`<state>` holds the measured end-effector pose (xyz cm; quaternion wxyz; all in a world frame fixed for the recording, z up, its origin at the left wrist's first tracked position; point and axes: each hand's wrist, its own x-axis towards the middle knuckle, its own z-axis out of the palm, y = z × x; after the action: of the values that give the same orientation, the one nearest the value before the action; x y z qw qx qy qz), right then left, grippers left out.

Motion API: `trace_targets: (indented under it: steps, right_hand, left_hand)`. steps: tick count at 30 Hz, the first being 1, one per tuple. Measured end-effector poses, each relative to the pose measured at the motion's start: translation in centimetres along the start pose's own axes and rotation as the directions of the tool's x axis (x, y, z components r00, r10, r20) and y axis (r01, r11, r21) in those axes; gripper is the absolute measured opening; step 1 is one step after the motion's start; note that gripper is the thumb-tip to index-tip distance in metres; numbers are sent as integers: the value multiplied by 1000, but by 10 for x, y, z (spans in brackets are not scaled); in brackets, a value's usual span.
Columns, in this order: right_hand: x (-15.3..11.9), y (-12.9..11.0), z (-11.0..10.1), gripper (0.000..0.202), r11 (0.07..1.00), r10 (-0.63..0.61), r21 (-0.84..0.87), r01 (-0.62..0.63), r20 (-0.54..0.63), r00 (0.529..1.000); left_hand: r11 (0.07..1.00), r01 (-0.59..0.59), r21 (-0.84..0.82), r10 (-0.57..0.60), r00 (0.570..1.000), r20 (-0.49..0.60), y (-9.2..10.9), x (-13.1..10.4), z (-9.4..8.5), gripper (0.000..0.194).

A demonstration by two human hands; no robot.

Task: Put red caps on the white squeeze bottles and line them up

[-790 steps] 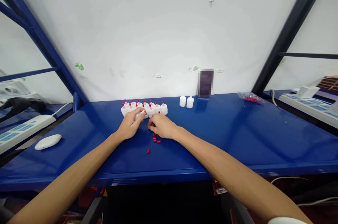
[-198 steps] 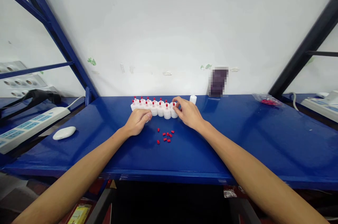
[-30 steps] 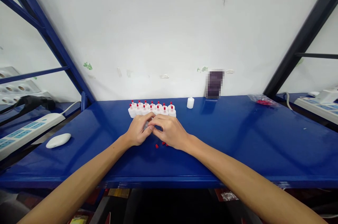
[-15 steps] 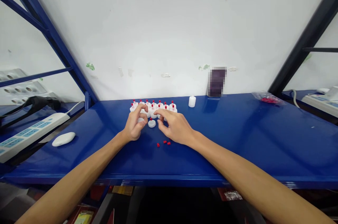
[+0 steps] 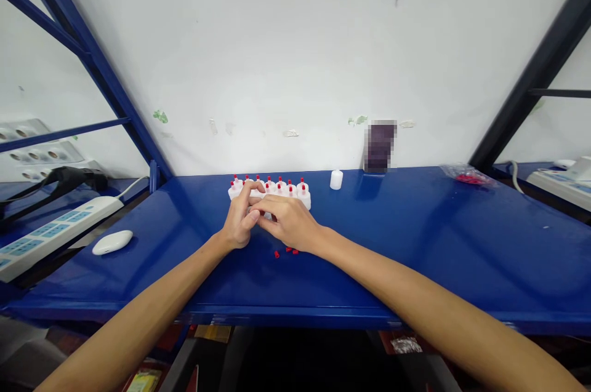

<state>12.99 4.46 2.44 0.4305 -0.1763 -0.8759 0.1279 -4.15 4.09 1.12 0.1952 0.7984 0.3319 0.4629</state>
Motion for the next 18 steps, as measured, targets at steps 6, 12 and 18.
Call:
trace_targets:
  steps: [6,12,18]
  right_hand:
    - [18,11,-12,11,961,257,-99,-259,-39,966]
    - [27,20,-6,17,878,428,-327,-349,210,879]
    - [11,11,-22,27,895,376,-333,-296,210,903]
  left_hand:
    - [996,76,55,-60,968,-243,-14,1,-23,43]
    - [998,14,-62,-37,917,-398,-18,5,-41,37]
    - [980,-28,-197,-42,938,-344,-17,6,-38,35]
